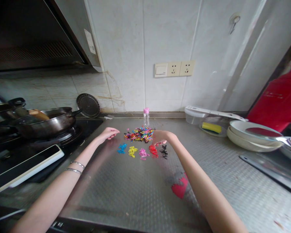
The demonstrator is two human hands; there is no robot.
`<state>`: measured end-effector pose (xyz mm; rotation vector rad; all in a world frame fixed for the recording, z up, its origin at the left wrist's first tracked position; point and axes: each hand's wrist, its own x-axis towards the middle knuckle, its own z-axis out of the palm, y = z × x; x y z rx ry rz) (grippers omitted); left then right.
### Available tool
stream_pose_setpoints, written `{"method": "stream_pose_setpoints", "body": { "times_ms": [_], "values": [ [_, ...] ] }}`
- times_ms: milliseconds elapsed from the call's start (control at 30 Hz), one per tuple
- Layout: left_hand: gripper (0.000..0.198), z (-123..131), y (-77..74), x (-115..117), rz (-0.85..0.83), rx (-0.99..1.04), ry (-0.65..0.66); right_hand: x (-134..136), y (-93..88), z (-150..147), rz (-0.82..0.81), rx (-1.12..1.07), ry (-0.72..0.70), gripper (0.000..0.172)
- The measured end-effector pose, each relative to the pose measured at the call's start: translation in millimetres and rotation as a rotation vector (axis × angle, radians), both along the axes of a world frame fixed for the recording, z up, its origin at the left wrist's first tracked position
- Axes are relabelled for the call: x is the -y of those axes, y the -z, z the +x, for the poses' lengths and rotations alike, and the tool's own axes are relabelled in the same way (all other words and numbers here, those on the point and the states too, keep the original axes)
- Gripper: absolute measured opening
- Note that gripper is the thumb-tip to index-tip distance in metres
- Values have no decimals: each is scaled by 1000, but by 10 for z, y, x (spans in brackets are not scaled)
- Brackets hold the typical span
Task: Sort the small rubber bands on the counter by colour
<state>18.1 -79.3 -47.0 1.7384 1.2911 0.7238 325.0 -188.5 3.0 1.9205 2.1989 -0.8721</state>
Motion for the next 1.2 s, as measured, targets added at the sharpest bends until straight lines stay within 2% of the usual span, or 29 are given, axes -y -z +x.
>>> {"method": "stream_pose_setpoints", "body": {
  "times_ms": [133, 267, 467, 667, 800, 967, 1100, 1200],
  "values": [
    [31, 131, 75, -86, 134, -42, -52, 18, -114, 81, 37, -20, 74, 20],
    [26, 307, 165, -265, 296, -104, 41, 21, -165, 133, 80, -28, 101, 22],
    [30, 451, 204, -465, 537, -377, 110, -20, -113, 198, 72, -56, 114, 21],
    [20, 517, 253, -539, 521, -318, 107, -44, -86, 216, 77, -60, 123, 20],
    [17, 532, 248, -539, 499, -267, 104, -99, -46, 268, 214, -87, 87, 19],
    [19, 668, 70, -325, 515, -224, 243, -164, 80, 290, 321, -53, 27, 21],
    [20, 864, -194, 93, 512, -206, 414, -192, 222, 213, 378, 37, -50, 23],
    [16, 978, -347, 444, 544, -222, 601, -220, 320, 160, 380, 64, -49, 27]
  ]
}}
